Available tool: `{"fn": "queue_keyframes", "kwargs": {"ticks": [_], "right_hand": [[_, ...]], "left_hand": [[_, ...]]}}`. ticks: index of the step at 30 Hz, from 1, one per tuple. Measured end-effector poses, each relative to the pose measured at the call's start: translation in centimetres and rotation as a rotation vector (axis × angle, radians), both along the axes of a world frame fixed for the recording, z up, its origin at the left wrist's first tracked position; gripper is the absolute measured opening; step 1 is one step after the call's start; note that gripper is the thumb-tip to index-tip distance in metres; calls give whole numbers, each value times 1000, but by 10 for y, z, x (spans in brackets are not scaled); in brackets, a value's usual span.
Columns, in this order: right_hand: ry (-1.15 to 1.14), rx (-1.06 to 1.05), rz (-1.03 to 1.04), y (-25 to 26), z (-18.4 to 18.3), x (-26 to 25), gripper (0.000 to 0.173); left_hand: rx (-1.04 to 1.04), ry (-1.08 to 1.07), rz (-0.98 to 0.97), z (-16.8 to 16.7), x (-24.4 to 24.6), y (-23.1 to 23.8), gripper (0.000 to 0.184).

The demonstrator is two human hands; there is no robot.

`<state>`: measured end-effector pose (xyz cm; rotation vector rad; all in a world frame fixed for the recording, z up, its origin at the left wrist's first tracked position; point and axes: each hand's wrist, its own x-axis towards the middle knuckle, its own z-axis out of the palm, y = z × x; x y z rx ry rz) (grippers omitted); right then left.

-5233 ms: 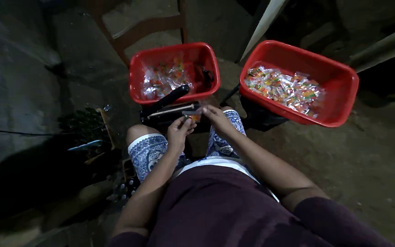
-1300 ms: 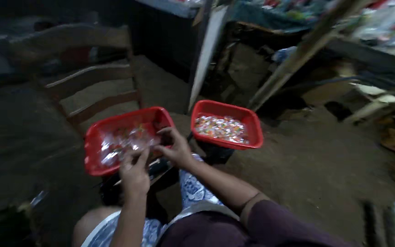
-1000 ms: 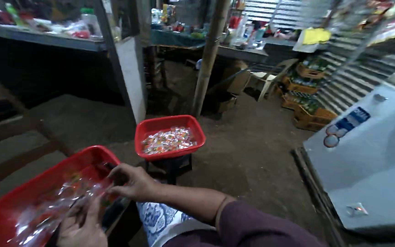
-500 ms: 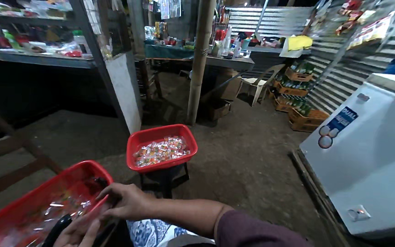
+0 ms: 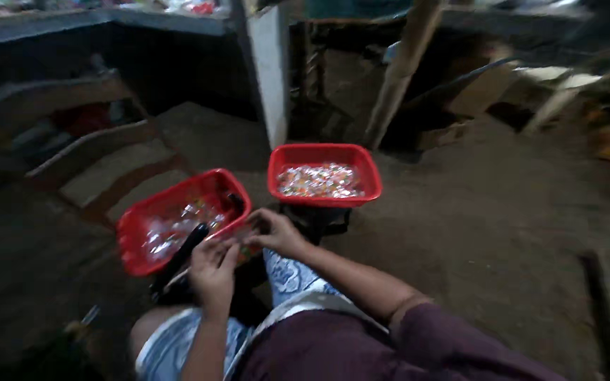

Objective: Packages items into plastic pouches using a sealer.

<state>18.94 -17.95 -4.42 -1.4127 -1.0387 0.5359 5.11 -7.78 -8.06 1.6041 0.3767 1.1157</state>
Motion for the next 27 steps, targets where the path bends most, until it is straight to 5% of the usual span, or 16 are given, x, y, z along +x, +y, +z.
{"fn": "queue_keyframes", "kwargs": {"ticks": [10, 18, 27], "right_hand": [[68, 46, 92, 22, -46, -9, 12], [4, 68, 156, 18, -60, -11, 21], [-250, 65, 64, 18, -59, -16, 30]], "left_hand": [[6, 118, 86, -20, -25, 13, 12], [52, 260, 45, -15, -35, 14, 25], [382, 453, 112, -11, -43, 16, 27]]}}
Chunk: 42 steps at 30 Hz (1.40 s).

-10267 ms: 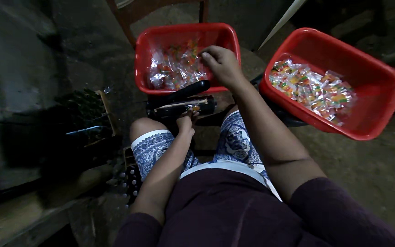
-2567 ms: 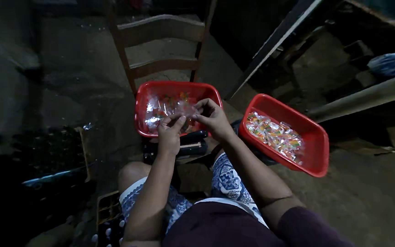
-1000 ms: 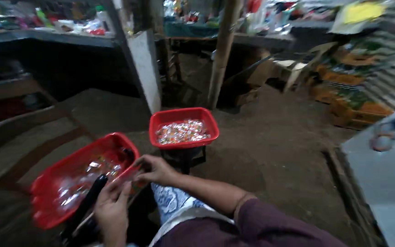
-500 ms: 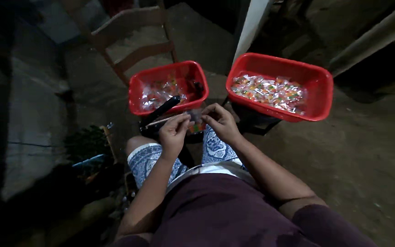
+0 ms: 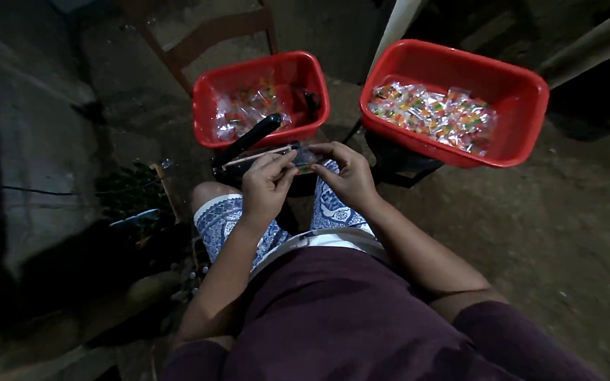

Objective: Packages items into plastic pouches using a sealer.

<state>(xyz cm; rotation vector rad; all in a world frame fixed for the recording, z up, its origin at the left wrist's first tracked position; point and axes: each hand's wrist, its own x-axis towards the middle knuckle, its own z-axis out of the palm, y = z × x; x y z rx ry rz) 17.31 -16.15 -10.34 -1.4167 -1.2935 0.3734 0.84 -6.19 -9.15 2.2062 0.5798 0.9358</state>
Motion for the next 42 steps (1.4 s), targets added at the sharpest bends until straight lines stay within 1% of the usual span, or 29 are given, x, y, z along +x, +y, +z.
{"fn": "queue_keyframes", "kwargs": {"ticks": [2, 5, 7, 9, 11, 13, 15, 17, 19, 21, 23, 31, 36, 39, 42], "right_hand": [[-119, 22, -21, 1, 1, 0, 28], [-254, 22, -45, 2, 1, 1, 24], [-301, -13, -59, 1, 1, 1, 20], [-295, -62, -71, 1, 2, 2, 15], [-235, -92, -66, 1, 2, 5, 12], [-134, -123, -10, 2, 1, 9, 11], [28, -173, 63, 2, 1, 12, 12], [262, -198, 106, 4, -1, 13, 8], [445, -213, 131, 6, -5, 14, 5], [563, -242, 127, 6, -8, 13, 5], [636, -269, 114, 7, -9, 12, 7], [702, -297, 103, 17, -18, 12, 9], [692, -346, 109, 30, -28, 11, 9], [659, -366, 111, 40, -39, 8, 10], [636, -404, 92, 49, -48, 5, 11]], "left_hand": [[70, 56, 8, 0, -1, 1, 26], [92, 122, 16, -2, -2, 1, 23], [74, 143, 22, -2, -1, 0, 17], [42, 155, 28, -1, -1, 1, 12], [-23, 130, 33, -1, 0, 3, 10], [-140, 88, 16, -2, 0, 4, 10], [-286, 48, 1, -3, 0, 4, 11], [-442, 29, 18, -5, 2, 3, 12], [-603, -8, 33, -11, 4, 3, 11], [-747, -70, 35, -17, 5, 1, 10], [-834, -111, 45, -20, 7, -1, 9], [-865, -240, 90, -25, 11, 1, 6], [-904, -269, 178, -38, 14, 11, 5], [-973, -275, 224, -44, 12, 16, 5], [-1115, -289, 226, -51, 8, 16, 5]]}}
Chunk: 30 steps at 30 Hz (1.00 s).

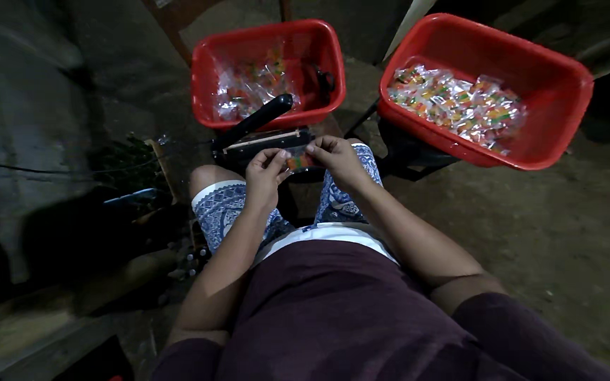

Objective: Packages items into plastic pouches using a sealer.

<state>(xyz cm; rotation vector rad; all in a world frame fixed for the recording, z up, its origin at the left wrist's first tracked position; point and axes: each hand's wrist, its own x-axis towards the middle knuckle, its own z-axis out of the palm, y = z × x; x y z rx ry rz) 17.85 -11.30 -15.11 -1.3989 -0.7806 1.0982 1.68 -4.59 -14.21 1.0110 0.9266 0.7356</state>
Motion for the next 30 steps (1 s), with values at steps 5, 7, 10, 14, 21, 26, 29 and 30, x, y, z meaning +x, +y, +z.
{"fn": "queue_keyframes", "kwargs": {"ticks": [5, 7, 10, 14, 21, 26, 29, 30], "right_hand": [[22, -44, -2, 20, -16, -2, 12], [25, -64, 3, 29, -25, -2, 14], [31, -117, 16, 39, -32, -3, 15], [41, -141, 3, 54, -48, -3, 15], [-70, -284, 72, 95, -76, 9, 20], [-345, -254, 29, 115, -42, 47, 34], [-501, 34, -15, 121, -4, 54, 36], [-580, 97, 47, 124, 6, 51, 38]], "left_hand": [[-184, -49, -47, -25, -1, -3, 20], [-258, -84, 7, -32, 4, -4, 19], [-371, -156, 124, -43, 12, -1, 18], [-459, -190, 206, -59, 19, 7, 13], [-519, -123, 334, -84, 40, 41, 24], [-562, -25, 408, -95, 48, 60, 29], [-566, -7, 394, -102, 48, 62, 29], [-571, -4, 402, -104, 49, 62, 27]]}}
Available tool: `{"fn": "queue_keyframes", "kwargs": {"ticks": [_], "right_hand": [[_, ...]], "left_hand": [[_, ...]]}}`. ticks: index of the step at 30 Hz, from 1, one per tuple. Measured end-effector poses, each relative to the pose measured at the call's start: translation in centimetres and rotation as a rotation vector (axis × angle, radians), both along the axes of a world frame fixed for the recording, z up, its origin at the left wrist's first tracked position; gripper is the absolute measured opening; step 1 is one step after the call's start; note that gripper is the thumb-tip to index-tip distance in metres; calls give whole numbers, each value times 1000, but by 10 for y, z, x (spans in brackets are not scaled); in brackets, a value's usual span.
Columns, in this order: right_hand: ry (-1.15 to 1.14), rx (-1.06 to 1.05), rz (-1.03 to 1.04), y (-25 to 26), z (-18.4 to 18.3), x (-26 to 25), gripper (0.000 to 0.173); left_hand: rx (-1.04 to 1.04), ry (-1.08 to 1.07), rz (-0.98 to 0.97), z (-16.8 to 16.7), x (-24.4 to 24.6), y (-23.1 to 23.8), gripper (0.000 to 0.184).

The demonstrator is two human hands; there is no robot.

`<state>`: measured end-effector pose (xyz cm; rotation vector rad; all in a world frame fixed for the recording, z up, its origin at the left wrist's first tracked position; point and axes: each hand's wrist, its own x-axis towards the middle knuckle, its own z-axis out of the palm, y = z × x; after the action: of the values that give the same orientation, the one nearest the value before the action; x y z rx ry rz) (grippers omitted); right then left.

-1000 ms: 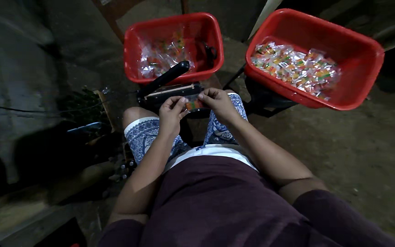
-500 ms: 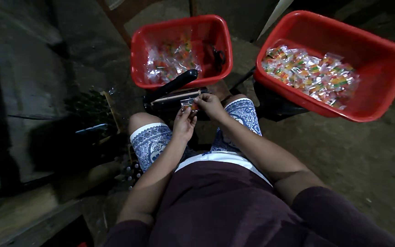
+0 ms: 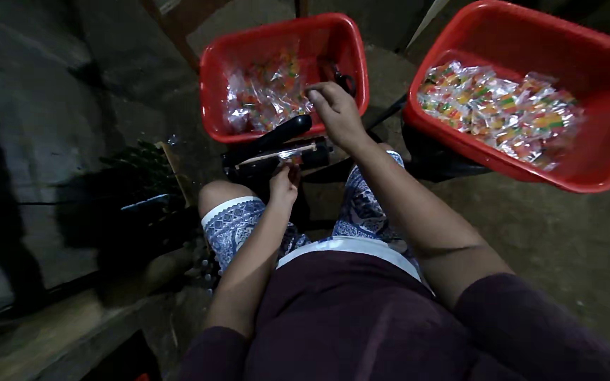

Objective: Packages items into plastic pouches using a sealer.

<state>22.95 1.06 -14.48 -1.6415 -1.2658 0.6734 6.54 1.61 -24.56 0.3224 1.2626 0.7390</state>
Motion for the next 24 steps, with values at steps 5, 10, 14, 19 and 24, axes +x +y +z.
{"fn": "queue_keyframes", "kwargs": {"ticks": [5, 10, 14, 19, 24], "right_hand": [[-440, -210, 227, 16, -17, -16, 47], [-462, -341, 177, 12, -66, -14, 45], [-428, -303, 131, 4, -83, -15, 45], [-464, -250, 66, 1, -96, -19, 44], [-527, -200, 41, -1, -111, -19, 46]], "left_hand": [[-36, 18, 6, 5, 3, 1, 27], [-71, 49, -23, 10, 6, 5, 37], [-90, 65, -11, 15, 7, 6, 36], [-84, 96, -11, 18, 10, 7, 34], [-78, 121, -23, 20, 10, 8, 35]]}}
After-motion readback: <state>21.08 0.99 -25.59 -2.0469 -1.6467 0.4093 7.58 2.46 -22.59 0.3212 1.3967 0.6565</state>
